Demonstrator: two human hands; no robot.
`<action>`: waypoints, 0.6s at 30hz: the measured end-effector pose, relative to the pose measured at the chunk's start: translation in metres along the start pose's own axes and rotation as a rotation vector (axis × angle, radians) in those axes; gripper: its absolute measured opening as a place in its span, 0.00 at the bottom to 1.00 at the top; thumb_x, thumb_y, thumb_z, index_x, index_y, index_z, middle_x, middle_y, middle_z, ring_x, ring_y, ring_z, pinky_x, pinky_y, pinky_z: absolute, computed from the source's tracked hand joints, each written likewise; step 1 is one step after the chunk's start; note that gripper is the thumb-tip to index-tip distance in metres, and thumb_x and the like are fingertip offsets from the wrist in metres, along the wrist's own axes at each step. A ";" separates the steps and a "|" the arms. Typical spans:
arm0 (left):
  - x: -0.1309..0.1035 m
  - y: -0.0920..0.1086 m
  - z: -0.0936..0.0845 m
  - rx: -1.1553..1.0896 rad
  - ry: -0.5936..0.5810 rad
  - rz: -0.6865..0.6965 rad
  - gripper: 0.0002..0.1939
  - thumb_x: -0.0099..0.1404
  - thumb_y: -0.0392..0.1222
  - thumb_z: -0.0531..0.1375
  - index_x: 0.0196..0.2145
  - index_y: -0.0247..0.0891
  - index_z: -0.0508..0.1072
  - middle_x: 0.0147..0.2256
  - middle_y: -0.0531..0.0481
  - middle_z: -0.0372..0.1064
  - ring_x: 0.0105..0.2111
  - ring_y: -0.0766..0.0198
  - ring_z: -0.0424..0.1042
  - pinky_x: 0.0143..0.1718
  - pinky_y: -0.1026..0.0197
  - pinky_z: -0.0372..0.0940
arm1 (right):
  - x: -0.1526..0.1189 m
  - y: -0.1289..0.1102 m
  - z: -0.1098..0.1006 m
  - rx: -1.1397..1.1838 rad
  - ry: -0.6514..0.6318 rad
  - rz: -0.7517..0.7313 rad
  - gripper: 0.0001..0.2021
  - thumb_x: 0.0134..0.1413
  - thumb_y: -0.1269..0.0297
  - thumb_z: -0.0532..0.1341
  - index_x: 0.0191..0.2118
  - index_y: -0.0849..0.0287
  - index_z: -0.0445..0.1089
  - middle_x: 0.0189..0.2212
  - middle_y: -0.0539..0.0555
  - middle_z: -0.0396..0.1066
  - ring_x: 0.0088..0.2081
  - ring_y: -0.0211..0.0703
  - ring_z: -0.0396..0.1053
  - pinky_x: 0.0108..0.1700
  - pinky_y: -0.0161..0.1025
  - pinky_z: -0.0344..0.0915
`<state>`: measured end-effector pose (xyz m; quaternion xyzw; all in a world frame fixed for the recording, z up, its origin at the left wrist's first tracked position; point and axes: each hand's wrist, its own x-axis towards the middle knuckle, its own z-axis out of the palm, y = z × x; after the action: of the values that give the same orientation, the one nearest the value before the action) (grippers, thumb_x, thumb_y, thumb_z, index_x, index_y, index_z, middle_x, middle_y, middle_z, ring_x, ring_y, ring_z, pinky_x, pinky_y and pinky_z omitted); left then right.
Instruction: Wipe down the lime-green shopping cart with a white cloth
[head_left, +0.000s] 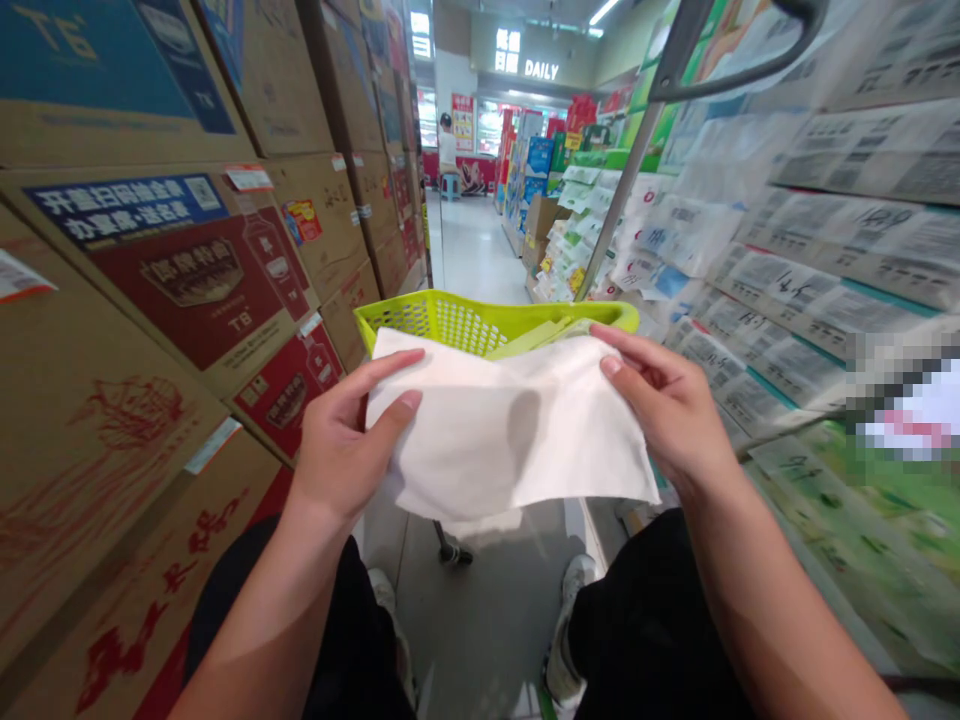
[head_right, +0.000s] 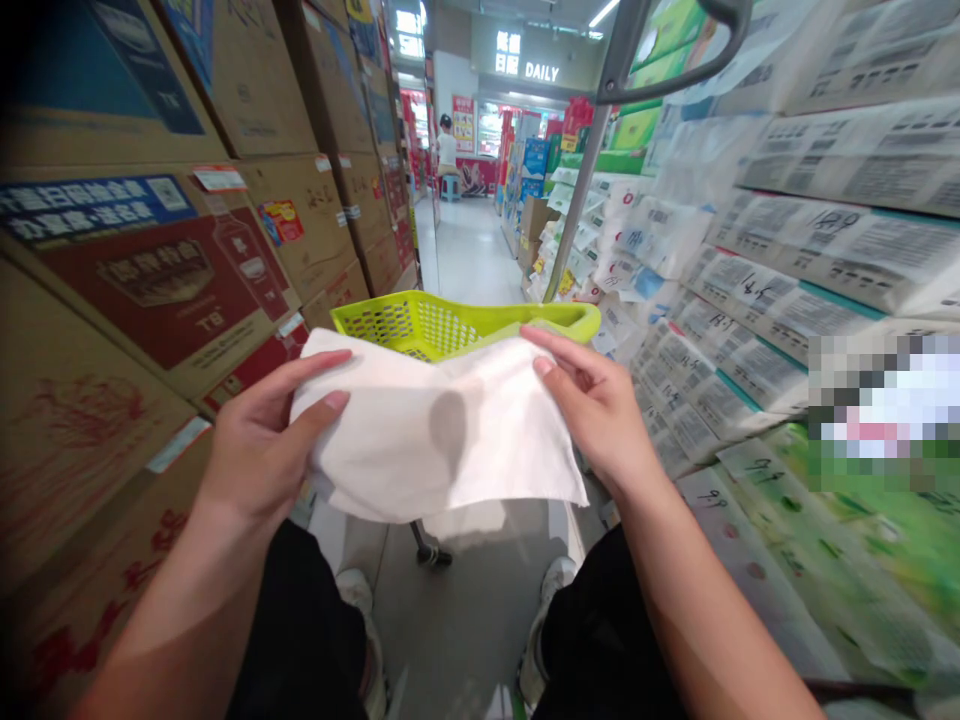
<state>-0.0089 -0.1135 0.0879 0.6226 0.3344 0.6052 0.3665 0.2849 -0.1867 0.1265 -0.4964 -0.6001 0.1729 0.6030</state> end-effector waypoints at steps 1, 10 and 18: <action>0.005 0.008 0.002 -0.031 -0.009 0.014 0.23 0.64 0.50 0.71 0.55 0.44 0.79 0.52 0.47 0.80 0.48 0.53 0.80 0.40 0.58 0.78 | 0.016 -0.003 -0.002 0.029 -0.027 0.036 0.18 0.63 0.53 0.69 0.57 0.46 0.79 0.48 0.53 0.82 0.47 0.50 0.80 0.45 0.49 0.79; 0.053 0.033 0.019 0.519 -0.129 0.092 0.25 0.65 0.54 0.65 0.55 0.39 0.79 0.42 0.43 0.81 0.40 0.52 0.79 0.44 0.51 0.74 | 0.124 0.006 -0.016 -0.429 -0.284 0.034 0.15 0.52 0.63 0.65 0.46 0.58 0.80 0.42 0.57 0.81 0.44 0.53 0.77 0.53 0.53 0.74; 0.030 0.039 0.015 0.982 -0.119 0.186 0.21 0.72 0.55 0.55 0.47 0.42 0.81 0.26 0.50 0.75 0.29 0.56 0.75 0.35 0.58 0.61 | 0.074 -0.016 0.021 -1.178 0.009 -0.165 0.30 0.64 0.45 0.60 0.60 0.65 0.71 0.59 0.76 0.62 0.62 0.82 0.60 0.57 0.76 0.60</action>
<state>0.0067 -0.1081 0.1371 0.7821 0.5015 0.3698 -0.0068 0.2759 -0.1259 0.1760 -0.6998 -0.6290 -0.2388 0.2401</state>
